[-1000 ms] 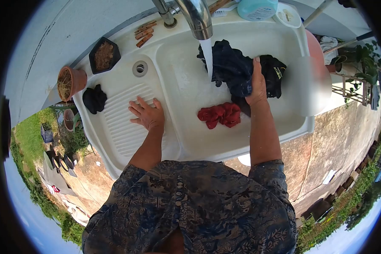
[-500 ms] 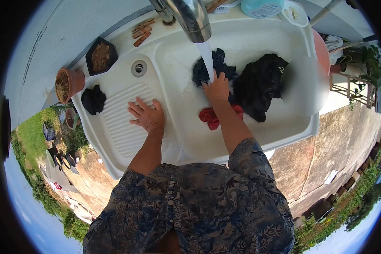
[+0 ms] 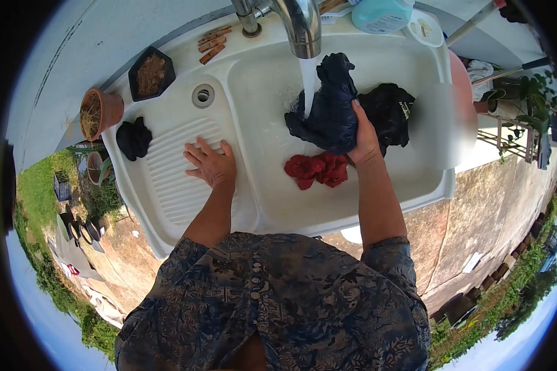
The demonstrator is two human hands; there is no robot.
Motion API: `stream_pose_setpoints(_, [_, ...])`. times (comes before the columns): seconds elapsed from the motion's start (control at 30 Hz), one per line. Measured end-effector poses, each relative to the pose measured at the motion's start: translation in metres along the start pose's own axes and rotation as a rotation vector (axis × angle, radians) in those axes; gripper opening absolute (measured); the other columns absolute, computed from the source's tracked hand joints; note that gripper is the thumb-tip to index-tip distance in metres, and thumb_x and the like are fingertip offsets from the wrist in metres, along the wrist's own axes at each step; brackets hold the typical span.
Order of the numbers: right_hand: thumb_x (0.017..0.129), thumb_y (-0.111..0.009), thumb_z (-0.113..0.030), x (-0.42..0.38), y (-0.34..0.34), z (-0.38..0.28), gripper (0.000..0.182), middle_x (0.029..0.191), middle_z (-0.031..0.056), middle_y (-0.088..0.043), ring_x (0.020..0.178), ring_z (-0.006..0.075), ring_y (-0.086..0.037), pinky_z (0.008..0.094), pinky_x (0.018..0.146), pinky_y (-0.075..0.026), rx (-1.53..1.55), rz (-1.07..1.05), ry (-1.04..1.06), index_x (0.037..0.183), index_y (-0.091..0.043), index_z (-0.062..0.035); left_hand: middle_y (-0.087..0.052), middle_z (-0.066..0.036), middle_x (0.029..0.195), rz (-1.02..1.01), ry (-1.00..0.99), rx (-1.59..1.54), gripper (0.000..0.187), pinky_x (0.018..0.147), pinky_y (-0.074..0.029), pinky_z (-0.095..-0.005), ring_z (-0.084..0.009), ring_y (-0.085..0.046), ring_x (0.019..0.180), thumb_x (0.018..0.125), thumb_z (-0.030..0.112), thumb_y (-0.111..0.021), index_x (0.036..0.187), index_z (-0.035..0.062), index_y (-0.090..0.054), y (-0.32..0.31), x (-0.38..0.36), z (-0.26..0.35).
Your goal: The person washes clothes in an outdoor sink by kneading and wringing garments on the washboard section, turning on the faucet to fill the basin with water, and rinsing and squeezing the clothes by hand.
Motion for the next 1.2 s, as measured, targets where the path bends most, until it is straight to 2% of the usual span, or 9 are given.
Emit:
stream_pose_setpoints(0.03, [0.091,-0.053,-0.027,0.011,0.017,0.005,0.036,0.108,0.0147,-0.063,0.102,0.0284,-0.06,0.0384,0.094,-0.046,0.002,0.003,0.001,0.116,-0.056,-0.0019,-0.011,-0.021,0.15,0.002,0.0,0.004,0.068,0.104,-0.009,-0.0662,-0.0371,-0.006,0.14,0.086,0.043,-0.047,0.142,0.0096,-0.026,-0.001,0.0,-0.001])
stream_pose_setpoints(0.1, [0.087,-0.058,-0.032,0.041,0.055,0.003,0.045,0.115,0.018,-0.059,0.107,0.0326,-0.057,0.0394,0.096,-0.043,-1.553,0.378,0.081,0.119,-0.053,-0.0006,-0.011,-0.021,0.15,0.005,0.004,0.005,0.069,0.104,-0.009,-0.0661,-0.0371,-0.006,0.14,0.086,0.043,-0.047,0.142,0.0097,-0.025,-0.001,0.0,0.001])
stream_pose_setpoints(0.2, [0.083,-0.061,-0.042,0.066,0.065,0.001,0.058,0.125,0.0215,-0.051,0.115,0.0361,-0.05,0.0377,0.098,-0.039,-1.54,0.48,0.592,0.122,-0.05,-0.0002,-0.01,-0.021,0.15,-0.019,0.015,0.011,0.069,0.105,-0.008,-0.0659,-0.0369,-0.006,0.14,0.086,0.044,-0.047,0.142,0.0098,-0.025,-0.001,-0.002,-0.001])
stream_pose_setpoints(0.47, [0.079,-0.062,-0.051,0.074,0.007,0.122,0.091,0.15,0.0212,-0.011,0.135,0.0396,-0.02,0.0551,0.108,-0.017,-2.159,0.385,0.222,0.146,-0.015,-0.0141,-0.012,-0.021,0.15,0.049,-0.016,0.038,0.069,0.104,-0.009,-0.0668,-0.037,-0.007,0.14,0.086,0.043,-0.048,0.142,0.0105,-0.025,-0.008,-0.001,-0.003])
stream_pose_setpoints(0.53, [0.079,-0.063,-0.05,0.062,0.027,0.111,0.089,0.15,0.0193,-0.013,0.135,0.0396,-0.02,0.0541,0.108,-0.019,-2.352,-0.193,0.342,0.147,-0.014,-0.0191,-0.012,-0.021,0.15,0.042,-0.013,0.028,0.069,0.103,-0.009,-0.0671,-0.0372,-0.008,0.14,0.086,0.043,-0.048,0.142,0.0104,-0.025,-0.01,-0.004,-0.005])
stream_pose_setpoints(0.73, [0.078,-0.065,-0.043,0.108,0.048,0.098,0.082,0.15,0.0126,-0.019,0.13,0.0381,-0.028,0.054,0.101,-0.028,-1.896,0.644,0.349,0.145,-0.021,-0.0247,-0.008,-0.021,0.15,-0.01,-0.001,-0.006,0.072,0.104,-0.006,-0.0669,-0.0383,-0.005,0.14,0.084,0.043,-0.049,0.142,0.0084,-0.025,-0.002,0.0,-0.002])
stream_pose_setpoints(0.87, [0.082,-0.059,-0.044,0.071,0.035,0.125,0.066,0.139,0.0171,-0.035,0.13,0.0375,-0.029,0.0541,0.096,-0.034,-2.288,0.132,0.461,0.14,-0.031,-0.0275,-0.007,-0.022,0.151,-0.018,0.002,-0.011,0.071,0.104,-0.006,-0.067,-0.0384,-0.004,0.14,0.085,0.043,-0.048,0.142,0.0079,-0.025,-0.001,0.0,-0.001])
stream_pose_setpoints(1.07, [0.082,-0.057,-0.032,0.116,0.079,0.071,0.041,0.11,0.0123,-0.06,0.101,0.0348,-0.057,0.0422,0.087,-0.045,-2.137,0.585,0.352,0.117,-0.055,-0.0112,-0.01,-0.021,0.15,0.037,-0.021,-0.005,0.07,0.103,-0.009,-0.0671,-0.0379,-0.008,0.139,0.086,0.043,-0.048,0.143,0.0093,-0.024,-0.006,0.0,-0.003])
stream_pose_setpoints(1.2, [0.081,-0.056,-0.022,0.073,0.06,0.06,0.034,0.096,0.0159,-0.063,0.092,0.0312,-0.06,0.0367,0.085,-0.045,-1.814,0.211,0.659,0.11,-0.059,-0.0042,-0.009,-0.021,0.15,0.012,-0.015,-0.043,0.071,0.104,-0.007,-0.0668,-0.0375,-0.006,0.14,0.086,0.044,-0.047,0.143,0.0091,-0.023,-0.003,-0.002,-0.004])
Point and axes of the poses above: each hand's wrist, its own x-axis towards the middle knuckle, its own y-axis out of the back of the hand, z = x × y, the point moved 1 cm from there along x, towards the middle knuckle
